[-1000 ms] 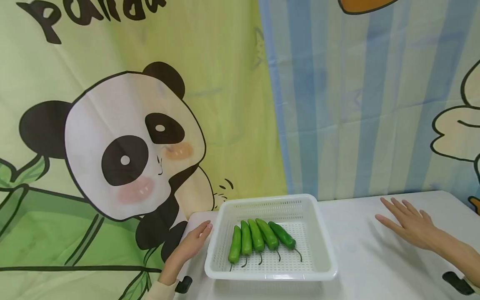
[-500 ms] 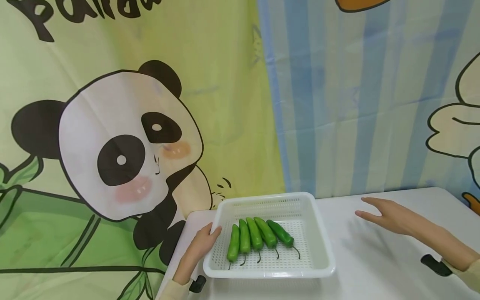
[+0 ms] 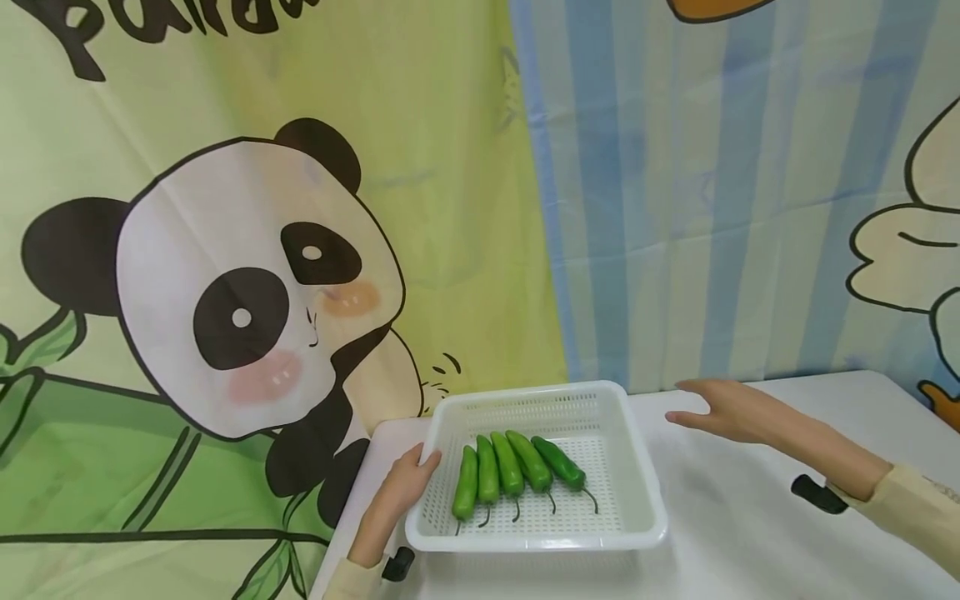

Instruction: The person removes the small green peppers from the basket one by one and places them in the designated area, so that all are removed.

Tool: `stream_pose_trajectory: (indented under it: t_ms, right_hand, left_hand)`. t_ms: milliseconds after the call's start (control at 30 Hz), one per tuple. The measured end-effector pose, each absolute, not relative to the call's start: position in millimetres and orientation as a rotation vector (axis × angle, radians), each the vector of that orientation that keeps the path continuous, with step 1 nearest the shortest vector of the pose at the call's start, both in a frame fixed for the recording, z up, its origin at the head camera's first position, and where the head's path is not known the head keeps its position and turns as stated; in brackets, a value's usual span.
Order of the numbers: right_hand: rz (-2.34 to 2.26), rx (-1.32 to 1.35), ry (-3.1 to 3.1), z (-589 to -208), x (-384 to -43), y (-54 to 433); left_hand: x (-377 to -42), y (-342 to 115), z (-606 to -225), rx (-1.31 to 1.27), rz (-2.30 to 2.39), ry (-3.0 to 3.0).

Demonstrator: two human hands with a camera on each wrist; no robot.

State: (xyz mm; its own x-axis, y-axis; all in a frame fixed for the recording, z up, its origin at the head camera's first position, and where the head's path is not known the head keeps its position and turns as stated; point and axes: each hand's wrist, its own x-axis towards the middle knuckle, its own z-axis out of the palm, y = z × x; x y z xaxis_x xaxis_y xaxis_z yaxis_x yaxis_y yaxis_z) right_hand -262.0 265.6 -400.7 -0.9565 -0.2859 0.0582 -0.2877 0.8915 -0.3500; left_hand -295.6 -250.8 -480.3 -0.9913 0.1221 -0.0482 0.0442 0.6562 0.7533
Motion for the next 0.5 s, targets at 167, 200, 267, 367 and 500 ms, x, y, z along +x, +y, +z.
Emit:
stream_pose_trajectory:
  t_ms: [167,200,267,367,500]
  right_hand:
    - [0.52,0.544,-3.029,-387.2,-266.0,240.3]
    - [0.51,0.562,-3.023,-384.7,-266.6,235.2]
    - [0.493,0.597,-3.015,-379.9,-268.9,223.5]
    - [0.467,0.626,-3.021,-374.1,-272.4,206.3]
    - [0.41,0.663,-3.037,-372.3,-279.5,184.7]
  left_hand:
    - [-295.6,-249.9,-480.0,0.12,1.242,2.778]
    - [-295.5,-249.7,-480.2,0.12,1.243,2.777]
    - [-295.8,-250.5,-480.0,0.122,1.248,2.774]
    - [-296.5,-250.5,-480.5,0.125,1.264,2.769]
    - [-296.5,-250.6,-480.7,0.128,1.265,2.77]
